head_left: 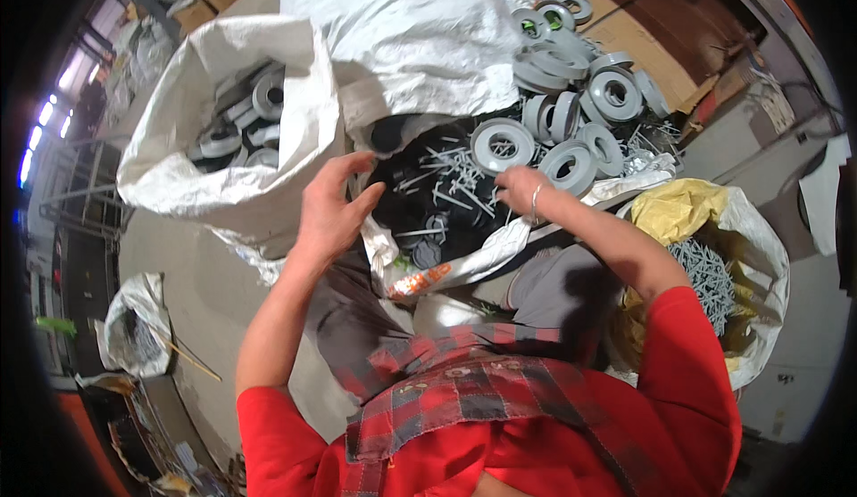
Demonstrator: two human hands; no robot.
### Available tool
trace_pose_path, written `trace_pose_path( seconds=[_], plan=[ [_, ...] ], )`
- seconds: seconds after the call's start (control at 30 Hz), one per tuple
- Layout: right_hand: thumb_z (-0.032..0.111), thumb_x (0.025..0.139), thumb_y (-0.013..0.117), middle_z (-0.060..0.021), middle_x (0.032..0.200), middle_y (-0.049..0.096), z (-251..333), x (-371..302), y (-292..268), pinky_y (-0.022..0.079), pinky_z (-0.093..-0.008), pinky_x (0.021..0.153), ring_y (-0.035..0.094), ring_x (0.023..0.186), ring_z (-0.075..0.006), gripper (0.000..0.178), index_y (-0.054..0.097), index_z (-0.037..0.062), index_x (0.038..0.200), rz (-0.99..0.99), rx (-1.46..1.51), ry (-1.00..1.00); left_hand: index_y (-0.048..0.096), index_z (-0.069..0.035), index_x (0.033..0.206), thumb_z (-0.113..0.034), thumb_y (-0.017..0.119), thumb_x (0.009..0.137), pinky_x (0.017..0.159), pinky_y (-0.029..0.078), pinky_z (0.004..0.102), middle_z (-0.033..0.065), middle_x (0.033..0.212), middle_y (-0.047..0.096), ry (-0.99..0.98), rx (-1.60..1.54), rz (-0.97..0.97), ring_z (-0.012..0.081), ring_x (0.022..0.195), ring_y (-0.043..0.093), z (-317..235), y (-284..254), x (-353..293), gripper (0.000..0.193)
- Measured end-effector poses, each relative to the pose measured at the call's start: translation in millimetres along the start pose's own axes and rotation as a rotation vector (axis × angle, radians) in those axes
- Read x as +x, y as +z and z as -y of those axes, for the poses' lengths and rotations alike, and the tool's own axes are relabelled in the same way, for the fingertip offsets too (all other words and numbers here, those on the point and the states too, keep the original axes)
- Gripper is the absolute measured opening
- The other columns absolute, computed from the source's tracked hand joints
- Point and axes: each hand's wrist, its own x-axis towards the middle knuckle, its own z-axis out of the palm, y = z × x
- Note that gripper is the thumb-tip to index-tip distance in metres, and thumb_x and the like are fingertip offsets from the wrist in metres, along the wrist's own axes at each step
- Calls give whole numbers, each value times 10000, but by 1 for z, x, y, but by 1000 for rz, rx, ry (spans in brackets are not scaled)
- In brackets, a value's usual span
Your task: The person sits on the floor and assembles gray circular plastic parts with black rubber inserts by hand. They repeatedly pick up a gray part, insert a black piece, and place the assembled unit into a white sack. The person also briefly uses a wooden stick to stir a bin of metal shavings.
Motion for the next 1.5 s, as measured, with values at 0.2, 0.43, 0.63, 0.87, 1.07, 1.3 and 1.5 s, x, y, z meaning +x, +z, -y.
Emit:
trace_pose_path(
  seconds=[0.2,0.43,0.63,0.87,1.07,1.3,1.5],
  plan=[
    [173,791,638,-168,1005,628,-49,73,76,498,-417,852,589,1001,-329,212,651,51,963,-9,-135,273,560,-33,995,-50,654,844,636,496,236,-19,743,562,-557,-848,1,102,644,581,70,84,6,179],
    [9,681,577,-141,868,618,42,53,58,523,-426,672,587,872,-340,101,635,48,754,-118,-11,-179,377,0,1373,-517,691,776,1041,270,468,130,1295,480,-1111,-908,156,290,1296,338,107,148,15,850],
    [154,804,634,-94,859,618,41,43,38,496,-379,648,597,790,-285,110,582,58,793,-564,413,-471,580,-13,990,-162,594,828,784,487,372,95,940,618,-1027,-1344,101,198,837,596,109,154,49,221],
    [165,814,575,-115,910,671,-74,85,61,515,-378,790,622,955,-276,170,671,69,916,192,-343,344,448,-45,979,-87,608,743,654,501,361,94,891,555,-976,-1176,-90,167,766,568,90,146,69,288],
    [164,811,579,-135,1096,639,-85,100,89,498,-392,845,569,1077,-299,284,608,47,1068,271,-402,442,434,-8,1181,-129,606,747,732,492,372,126,1053,554,-963,-1014,-42,179,850,582,83,143,71,483],
    [116,765,582,-171,1075,639,-79,89,50,489,-403,860,608,1008,-345,327,528,25,1075,281,-166,551,601,16,1030,-168,681,743,741,457,287,70,905,632,-854,-878,-8,134,796,572,86,144,73,350],
    [118,747,579,-161,1043,617,-33,73,-16,474,-426,855,589,963,-351,351,577,59,1094,-172,-72,277,582,-32,904,-230,672,794,705,427,284,35,828,590,-823,-924,-72,124,754,533,74,141,71,243]
  ],
)
